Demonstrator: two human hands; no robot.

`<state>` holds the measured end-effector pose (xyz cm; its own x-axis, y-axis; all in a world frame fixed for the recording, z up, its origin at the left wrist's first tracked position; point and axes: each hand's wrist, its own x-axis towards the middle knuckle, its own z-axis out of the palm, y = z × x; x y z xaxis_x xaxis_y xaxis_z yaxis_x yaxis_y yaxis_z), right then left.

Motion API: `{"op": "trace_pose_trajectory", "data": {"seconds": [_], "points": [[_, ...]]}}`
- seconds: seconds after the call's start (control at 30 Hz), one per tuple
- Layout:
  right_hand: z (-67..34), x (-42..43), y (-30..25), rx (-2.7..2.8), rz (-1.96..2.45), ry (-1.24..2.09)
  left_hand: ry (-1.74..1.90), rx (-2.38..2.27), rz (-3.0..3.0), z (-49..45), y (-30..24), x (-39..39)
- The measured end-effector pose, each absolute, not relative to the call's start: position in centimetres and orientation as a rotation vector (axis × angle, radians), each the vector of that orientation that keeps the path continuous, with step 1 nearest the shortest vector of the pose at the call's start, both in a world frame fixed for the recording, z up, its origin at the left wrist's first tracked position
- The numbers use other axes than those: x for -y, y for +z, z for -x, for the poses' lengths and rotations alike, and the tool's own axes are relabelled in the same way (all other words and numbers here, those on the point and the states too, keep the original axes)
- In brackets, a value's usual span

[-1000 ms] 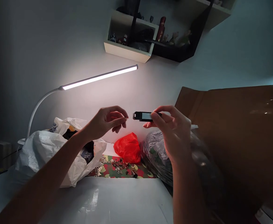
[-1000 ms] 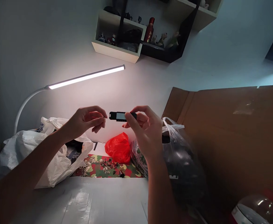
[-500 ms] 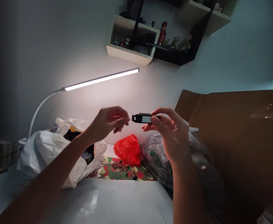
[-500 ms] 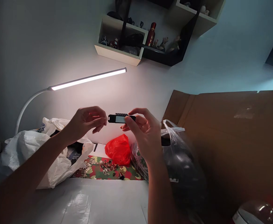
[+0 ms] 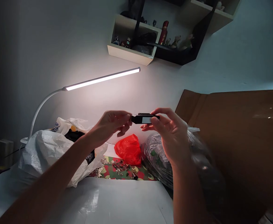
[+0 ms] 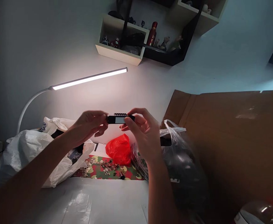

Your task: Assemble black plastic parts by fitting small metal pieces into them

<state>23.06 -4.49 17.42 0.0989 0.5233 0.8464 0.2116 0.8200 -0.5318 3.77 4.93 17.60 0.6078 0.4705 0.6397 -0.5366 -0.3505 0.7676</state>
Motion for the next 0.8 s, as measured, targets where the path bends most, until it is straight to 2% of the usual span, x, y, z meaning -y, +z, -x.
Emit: {"op": "trace_pose_trajectory", "data": {"seconds": [0.8], "points": [[-23.26, 4.38, 17.36, 1.505, 0.660, 0.270, 1.056, -0.014, -1.614, -2.98, 17.65, -4.96]]}}
